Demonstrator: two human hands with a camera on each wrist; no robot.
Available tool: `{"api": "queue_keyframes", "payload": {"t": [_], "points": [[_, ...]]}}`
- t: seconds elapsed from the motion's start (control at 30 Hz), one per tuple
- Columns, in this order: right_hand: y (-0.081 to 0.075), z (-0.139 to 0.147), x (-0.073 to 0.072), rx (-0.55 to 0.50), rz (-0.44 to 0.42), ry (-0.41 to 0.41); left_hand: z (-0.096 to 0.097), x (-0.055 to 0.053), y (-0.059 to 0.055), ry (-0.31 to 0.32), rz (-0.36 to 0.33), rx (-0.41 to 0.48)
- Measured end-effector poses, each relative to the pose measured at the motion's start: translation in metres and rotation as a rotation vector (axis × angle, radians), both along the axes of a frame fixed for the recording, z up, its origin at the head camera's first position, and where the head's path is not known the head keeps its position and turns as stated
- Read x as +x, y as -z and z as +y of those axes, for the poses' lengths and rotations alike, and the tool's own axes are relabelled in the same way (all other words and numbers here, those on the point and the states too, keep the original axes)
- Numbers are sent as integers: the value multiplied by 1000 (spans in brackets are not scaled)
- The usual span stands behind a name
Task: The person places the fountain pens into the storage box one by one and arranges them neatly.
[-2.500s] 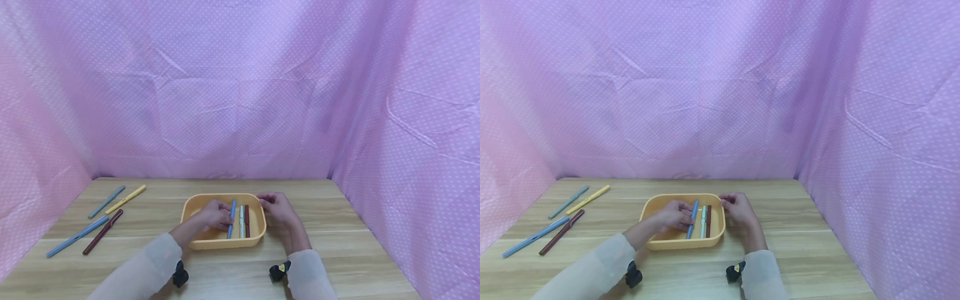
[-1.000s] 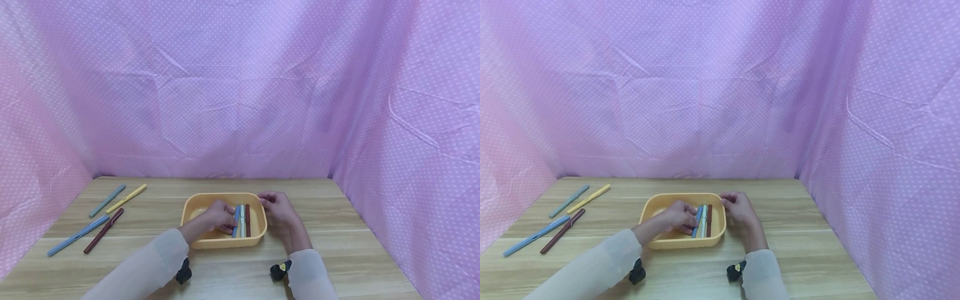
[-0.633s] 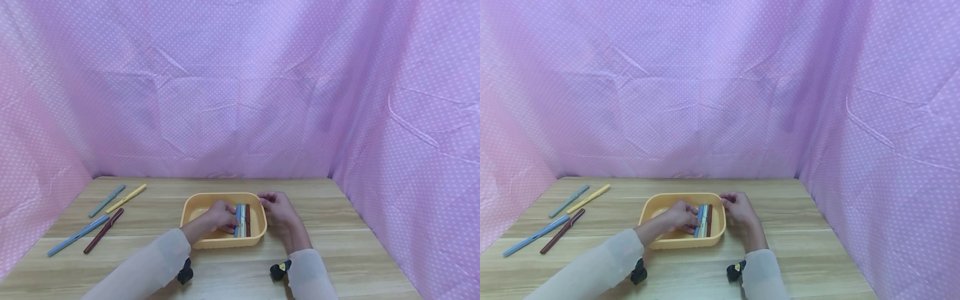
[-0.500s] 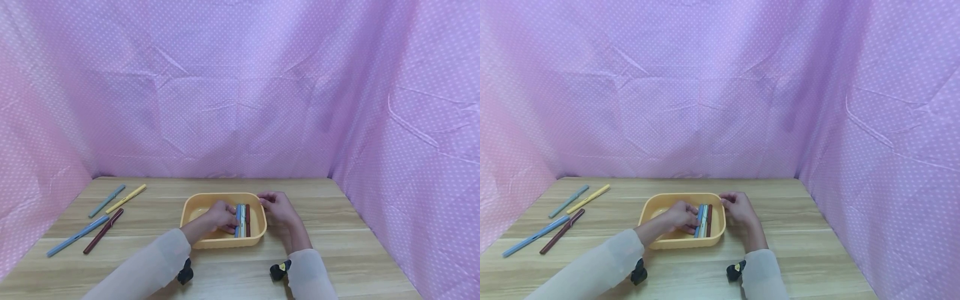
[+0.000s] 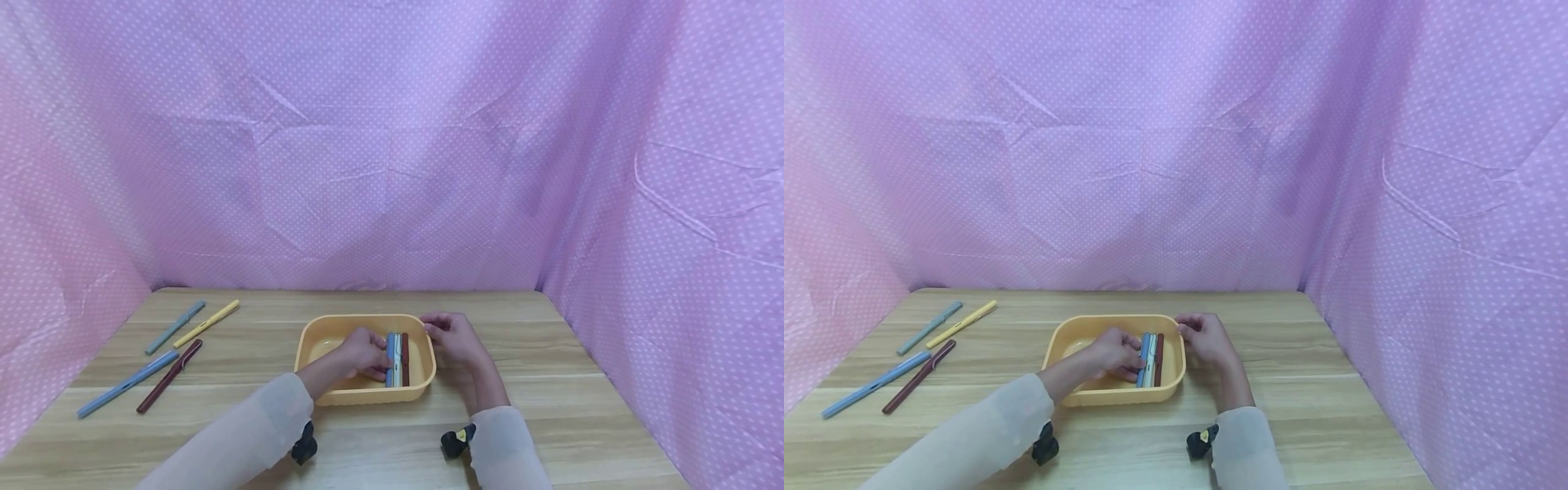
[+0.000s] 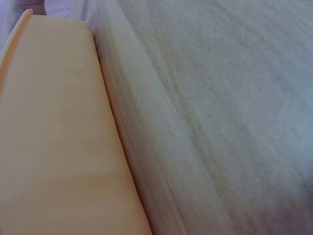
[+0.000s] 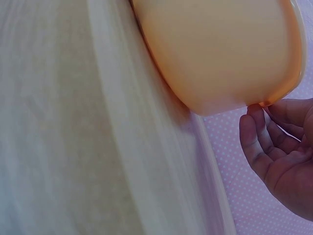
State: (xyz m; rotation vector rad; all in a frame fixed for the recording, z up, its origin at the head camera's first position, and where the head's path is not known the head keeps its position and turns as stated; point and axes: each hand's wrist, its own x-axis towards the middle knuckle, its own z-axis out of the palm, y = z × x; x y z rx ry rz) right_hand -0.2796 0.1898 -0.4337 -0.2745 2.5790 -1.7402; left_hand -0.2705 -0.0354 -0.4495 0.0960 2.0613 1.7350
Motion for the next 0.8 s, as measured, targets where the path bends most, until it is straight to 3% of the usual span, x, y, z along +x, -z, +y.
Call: {"api": "queue_keyframes", "payload": {"t": [0.5,0.8], "points": [[4,5,-2,0,20,-5,1,-2,-5,-8,71,-71],[3,3,-2,-25,19,-24,-22,-7,-17,-23,78,106]]}}
